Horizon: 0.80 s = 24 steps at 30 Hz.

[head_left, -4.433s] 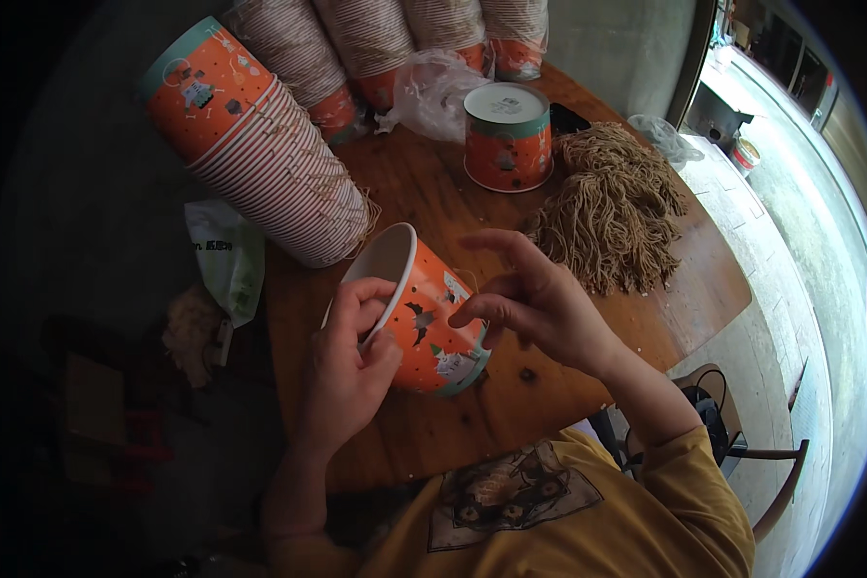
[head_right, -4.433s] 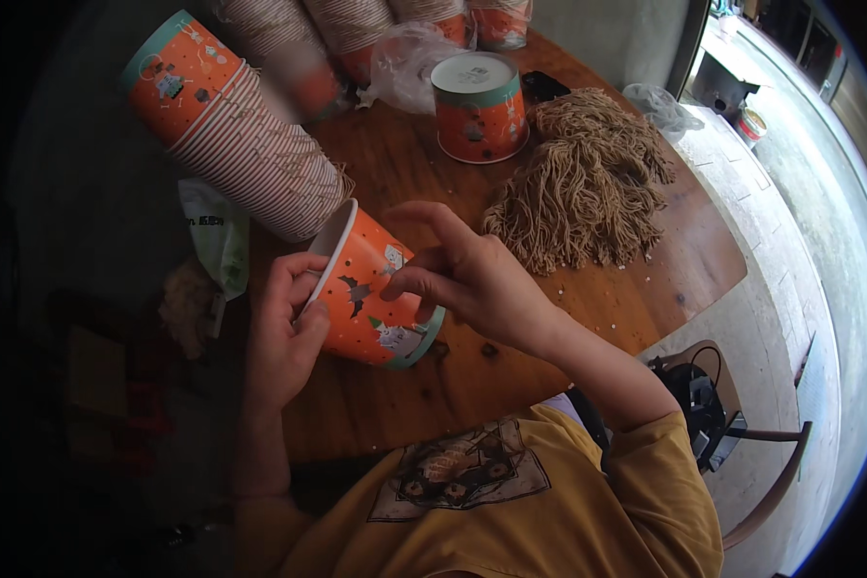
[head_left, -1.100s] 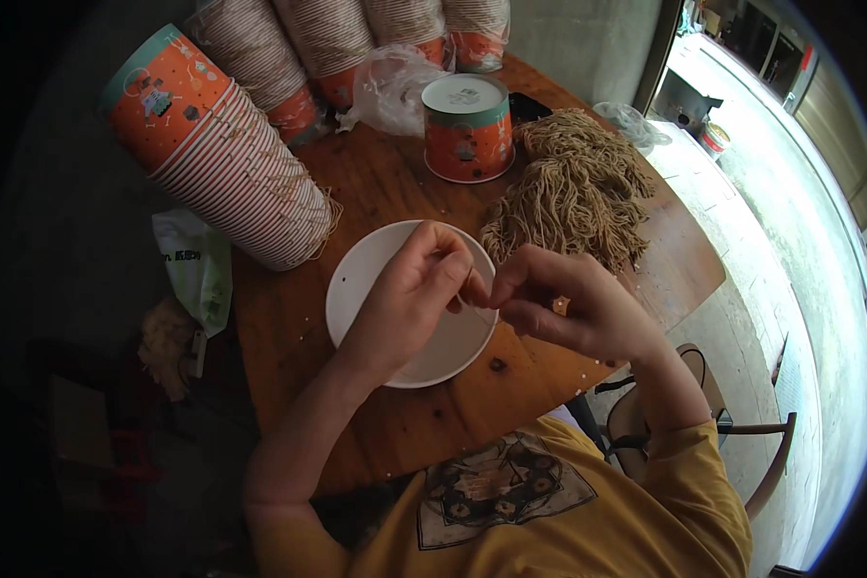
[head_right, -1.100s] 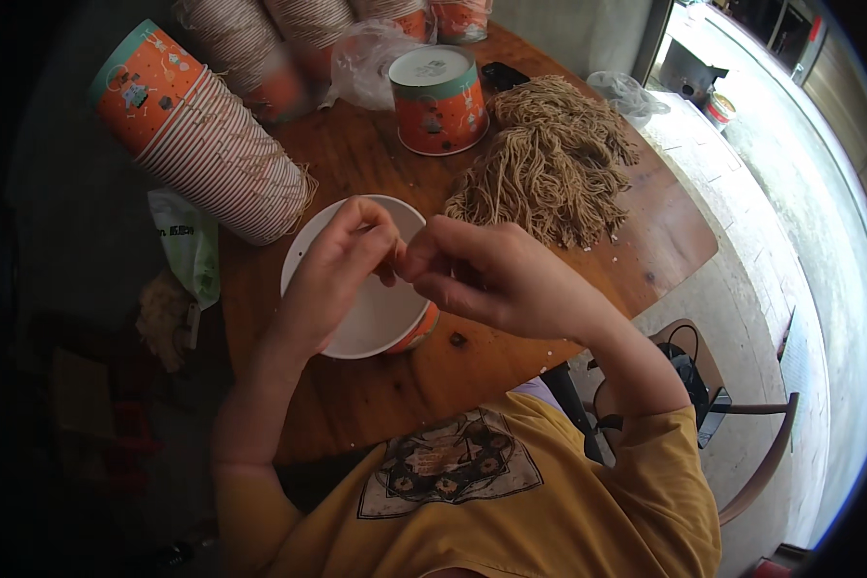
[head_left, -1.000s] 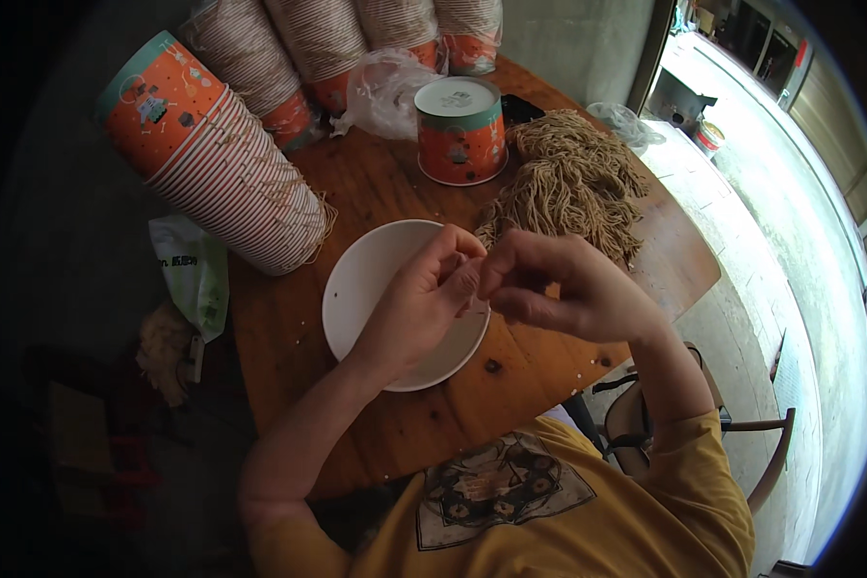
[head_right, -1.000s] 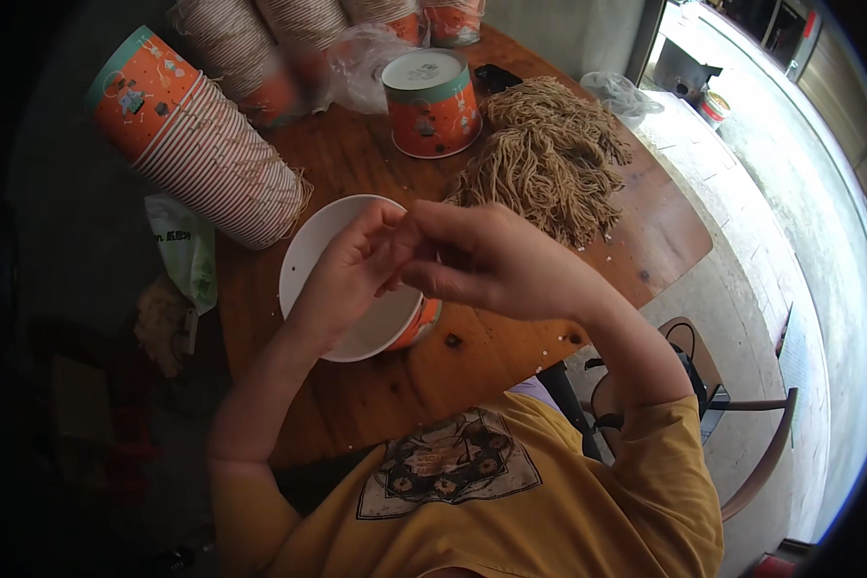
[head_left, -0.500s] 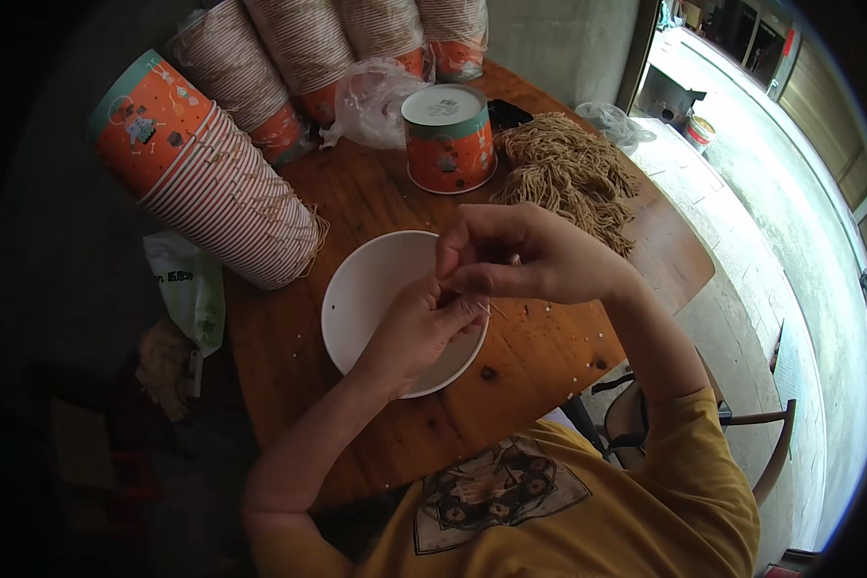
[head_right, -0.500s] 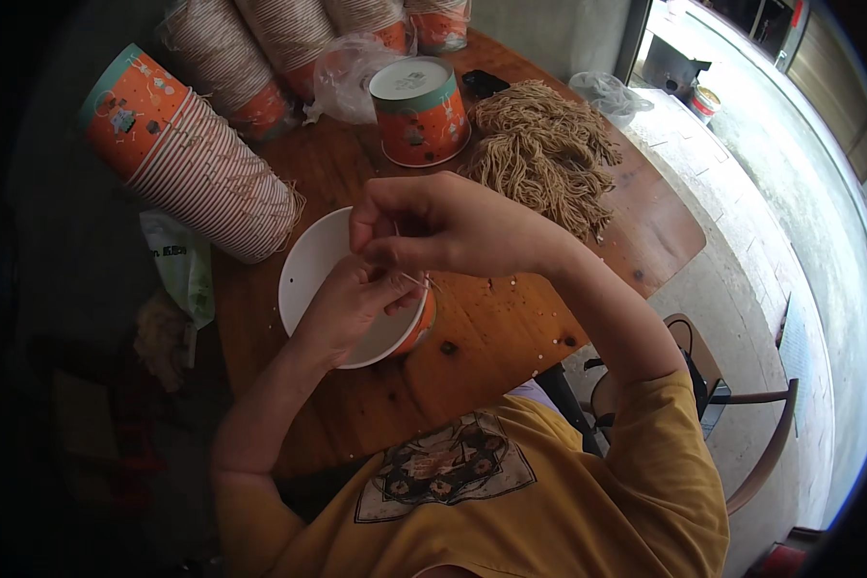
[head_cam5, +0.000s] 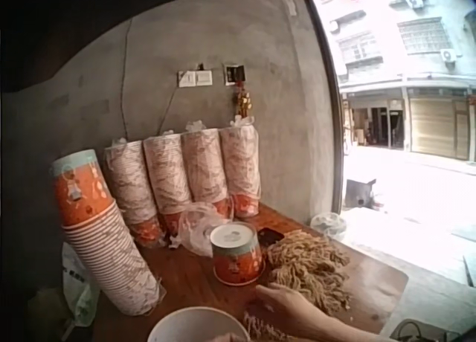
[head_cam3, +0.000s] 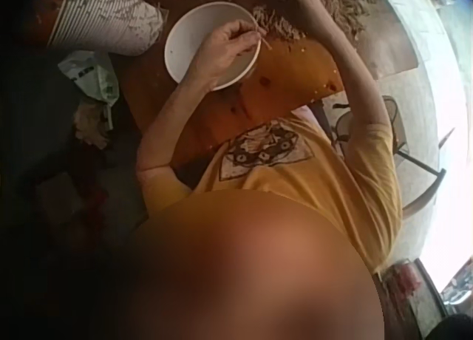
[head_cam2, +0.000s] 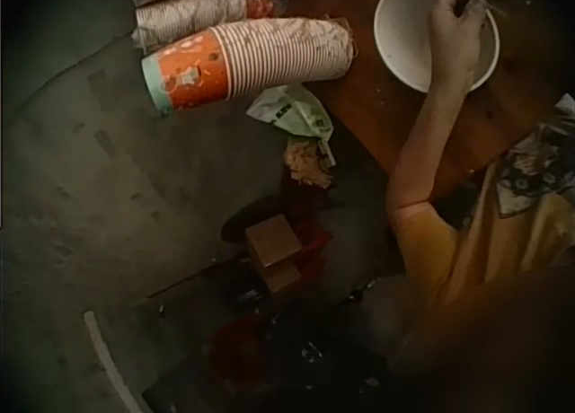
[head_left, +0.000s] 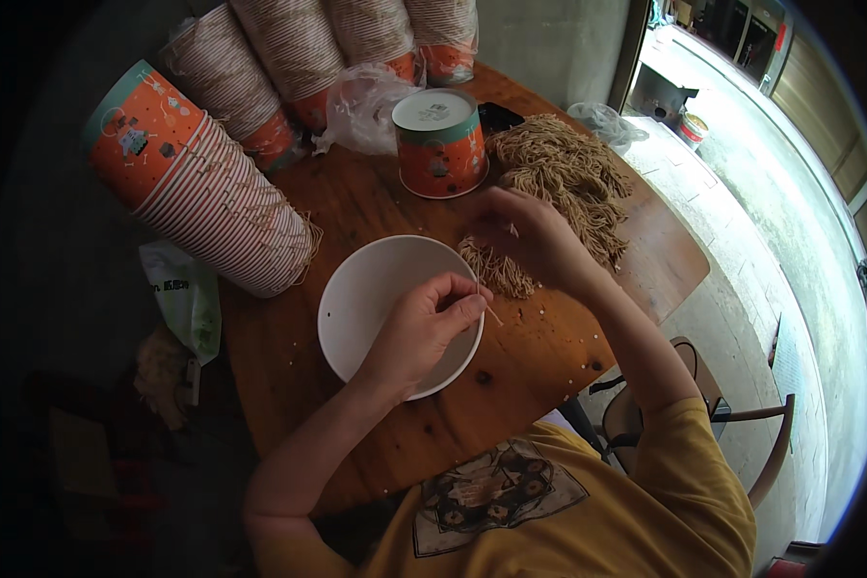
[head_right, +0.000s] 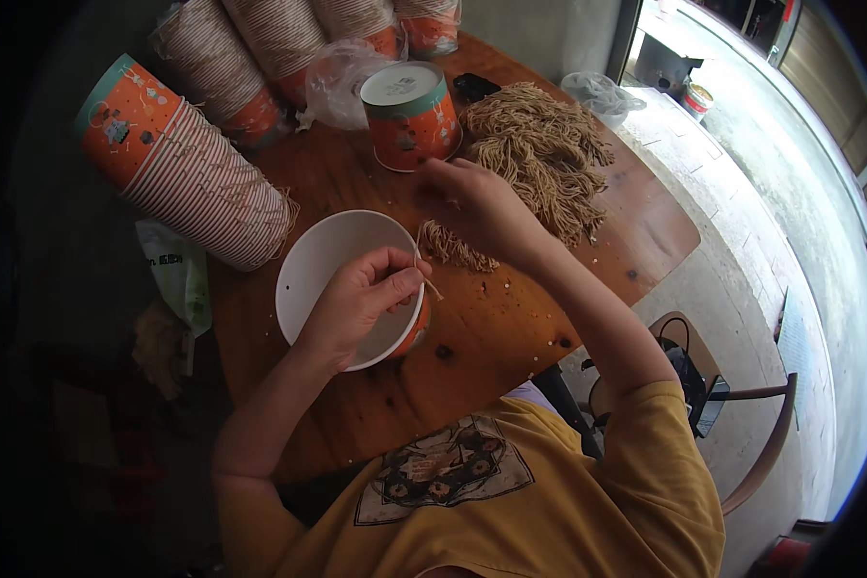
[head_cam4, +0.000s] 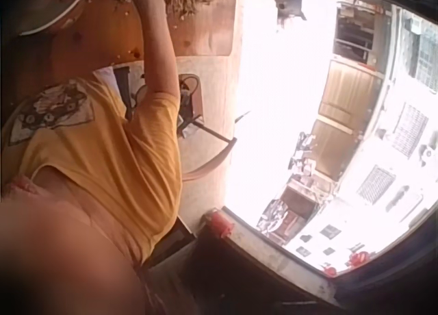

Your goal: Attach thin string handles to decorative paper buckets.

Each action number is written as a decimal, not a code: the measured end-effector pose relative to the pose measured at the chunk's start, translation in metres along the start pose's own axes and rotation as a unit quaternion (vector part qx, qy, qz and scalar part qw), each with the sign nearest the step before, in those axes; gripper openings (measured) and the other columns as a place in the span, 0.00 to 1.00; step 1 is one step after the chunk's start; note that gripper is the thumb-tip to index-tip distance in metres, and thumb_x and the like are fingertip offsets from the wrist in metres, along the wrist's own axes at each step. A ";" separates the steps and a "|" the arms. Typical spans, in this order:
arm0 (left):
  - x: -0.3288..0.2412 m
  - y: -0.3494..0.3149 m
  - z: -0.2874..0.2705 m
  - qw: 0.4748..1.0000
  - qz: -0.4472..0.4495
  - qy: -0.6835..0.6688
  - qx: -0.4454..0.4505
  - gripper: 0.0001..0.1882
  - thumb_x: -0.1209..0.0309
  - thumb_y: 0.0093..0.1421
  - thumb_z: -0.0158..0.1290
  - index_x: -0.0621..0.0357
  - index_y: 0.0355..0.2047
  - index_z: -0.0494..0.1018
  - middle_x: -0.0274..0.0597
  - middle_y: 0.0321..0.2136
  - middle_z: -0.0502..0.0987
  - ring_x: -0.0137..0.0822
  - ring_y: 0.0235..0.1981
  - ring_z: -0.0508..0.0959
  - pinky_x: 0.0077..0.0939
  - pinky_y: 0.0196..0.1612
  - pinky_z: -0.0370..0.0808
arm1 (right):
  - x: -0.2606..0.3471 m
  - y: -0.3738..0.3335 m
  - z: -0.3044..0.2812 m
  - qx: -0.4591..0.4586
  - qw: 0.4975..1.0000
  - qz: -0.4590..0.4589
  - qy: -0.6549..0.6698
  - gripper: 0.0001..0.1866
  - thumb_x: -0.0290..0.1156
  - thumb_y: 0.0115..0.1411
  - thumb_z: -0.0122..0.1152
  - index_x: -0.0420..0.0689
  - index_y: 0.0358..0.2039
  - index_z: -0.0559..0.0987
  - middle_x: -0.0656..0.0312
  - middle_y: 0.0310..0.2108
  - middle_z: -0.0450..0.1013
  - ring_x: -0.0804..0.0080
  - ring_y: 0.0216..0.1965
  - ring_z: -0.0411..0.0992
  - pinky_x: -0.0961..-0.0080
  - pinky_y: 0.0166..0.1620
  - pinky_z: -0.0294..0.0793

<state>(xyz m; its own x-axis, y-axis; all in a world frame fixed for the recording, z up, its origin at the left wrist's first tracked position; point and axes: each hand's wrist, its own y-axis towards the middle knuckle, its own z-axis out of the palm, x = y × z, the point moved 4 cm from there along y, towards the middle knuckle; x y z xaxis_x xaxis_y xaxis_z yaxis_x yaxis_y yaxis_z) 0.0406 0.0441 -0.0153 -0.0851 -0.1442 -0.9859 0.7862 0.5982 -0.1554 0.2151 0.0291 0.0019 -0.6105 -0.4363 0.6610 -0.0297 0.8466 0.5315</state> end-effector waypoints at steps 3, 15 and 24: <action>0.000 0.001 0.000 0.999 -0.025 0.000 -0.023 0.09 0.69 0.62 0.52 0.61 0.39 0.74 0.25 0.27 0.72 0.16 0.28 0.66 0.10 0.34 0.64 | 0.028 -0.022 -0.001 -0.100 0.953 -0.099 -0.269 0.06 0.28 0.56 0.60 0.45 0.35 0.76 0.61 0.31 0.73 0.66 0.31 0.72 0.76 0.34 0.71; 0.001 0.004 -0.002 0.998 -0.042 -0.046 0.015 0.08 0.70 0.63 0.51 0.60 0.40 0.72 0.28 0.29 0.73 0.17 0.29 0.69 0.12 0.32 0.66 | 0.050 -0.074 0.029 -0.045 0.977 0.186 0.095 0.08 0.29 0.55 0.63 0.40 0.32 0.75 0.61 0.23 0.72 0.75 0.21 0.69 0.79 0.26 0.69; -0.003 0.002 -0.005 0.978 -0.144 -0.153 0.021 0.07 0.76 0.61 0.48 0.60 0.40 0.70 0.35 0.33 0.73 0.24 0.32 0.73 0.20 0.34 0.71 | 0.071 -0.065 0.031 -0.082 0.984 -0.088 -0.129 0.09 0.28 0.52 0.63 0.44 0.33 0.75 0.60 0.28 0.70 0.63 0.27 0.72 0.71 0.26 0.71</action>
<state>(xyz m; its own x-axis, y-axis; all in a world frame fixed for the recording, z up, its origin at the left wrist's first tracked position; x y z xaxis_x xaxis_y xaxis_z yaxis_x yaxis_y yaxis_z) 0.0395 0.0493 -0.0133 -0.1241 -0.5342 -0.8362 0.7814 0.4668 -0.4142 0.1491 -0.0480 -0.0020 -0.7884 -0.4622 0.4061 -0.0376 0.6950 0.7180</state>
